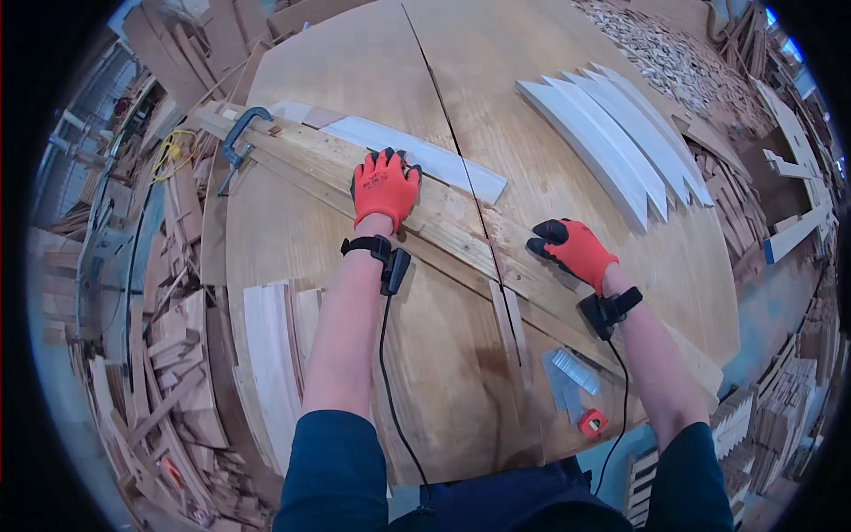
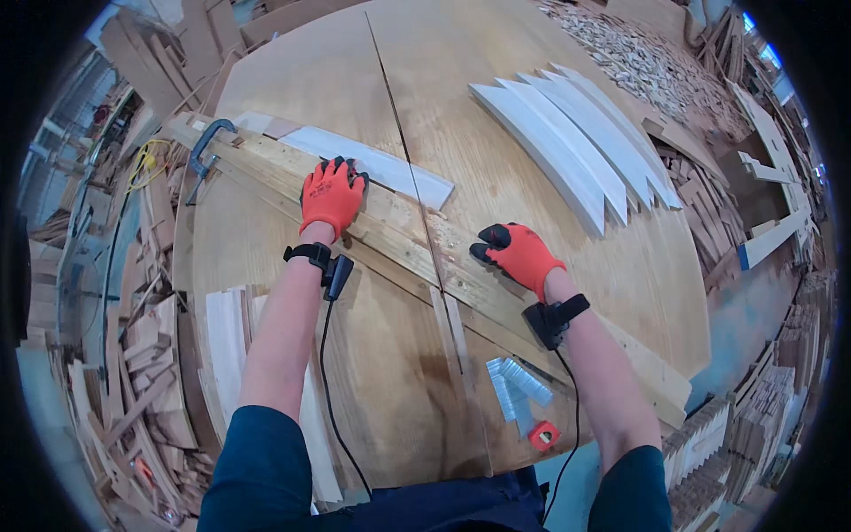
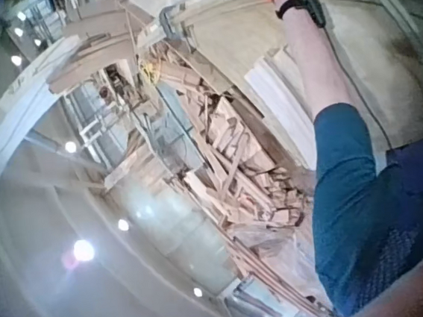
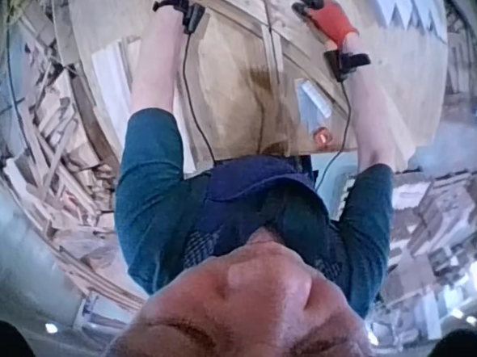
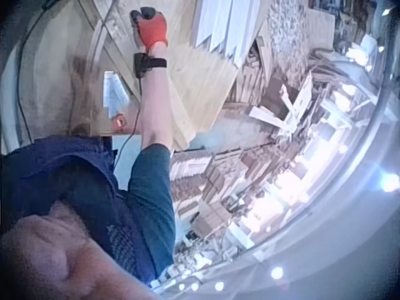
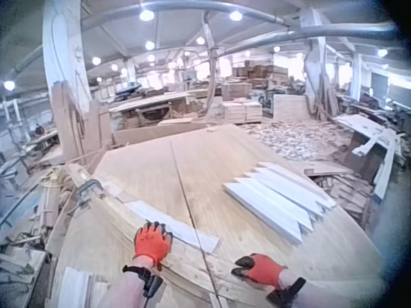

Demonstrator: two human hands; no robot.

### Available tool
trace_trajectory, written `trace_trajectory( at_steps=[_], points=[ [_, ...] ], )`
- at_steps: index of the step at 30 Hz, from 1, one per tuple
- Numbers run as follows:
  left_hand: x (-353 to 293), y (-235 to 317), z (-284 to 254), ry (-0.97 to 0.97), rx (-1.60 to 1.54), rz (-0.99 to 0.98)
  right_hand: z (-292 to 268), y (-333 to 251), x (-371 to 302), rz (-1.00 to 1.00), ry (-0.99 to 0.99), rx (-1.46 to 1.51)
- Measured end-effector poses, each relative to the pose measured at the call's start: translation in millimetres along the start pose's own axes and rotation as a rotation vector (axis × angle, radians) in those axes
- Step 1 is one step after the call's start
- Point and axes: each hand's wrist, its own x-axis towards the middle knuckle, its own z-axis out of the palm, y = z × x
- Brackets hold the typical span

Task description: The person sands multiple thin wooden planks on a workbench using a handheld power sander. They pick up each plank, sand it, and place it into a growing stack on the right side of the table. The person wears red gloves and uses a clamp to secure a guide piece on the workbench.

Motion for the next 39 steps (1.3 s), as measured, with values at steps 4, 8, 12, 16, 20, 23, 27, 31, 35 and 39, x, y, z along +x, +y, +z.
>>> trace_trajectory(
  at_steps=[4, 8, 12, 16, 20, 23, 27, 31, 35, 39],
  points=[
    [1, 6, -20, -0.019, -0.091, -0.035, -22, -21, 29, -0.020, -0.056, -0.088],
    [5, 0, -10, 0.113, -0.118, -0.025, -1, -53, 80, -0.092, 0.101, -0.413],
    [4, -4, 3, 0.161, -0.109, -0.031, 18, -81, 106, 0.018, 0.006, -0.593],
    [5, 2, 0, 0.128, -0.164, -0.044, 4, -62, 132, 0.053, 0.011, -0.407],
    [8, 3, 0, 0.154, -0.152, -0.035, -13, -70, 134, -0.047, 0.017, -0.281],
    [13, 5, 2, 0.185, -0.169, -0.014, -8, -73, 132, -0.105, 0.047, -0.207],
    [3, -8, 6, 0.276, -0.292, -0.040, -34, -87, 103, -0.382, -0.031, -0.377],
    [-12, 0, -5, 0.246, -0.620, -0.043, -175, -27, 156, -0.336, 0.727, -1.100],
    [-58, -22, -49, 0.136, -0.754, -0.090, -130, -60, 185, -0.480, 0.410, -0.960],
    [-137, -50, -86, 0.100, -0.066, -0.123, -1, -112, 197, -0.384, -0.046, -0.706]
  ],
)
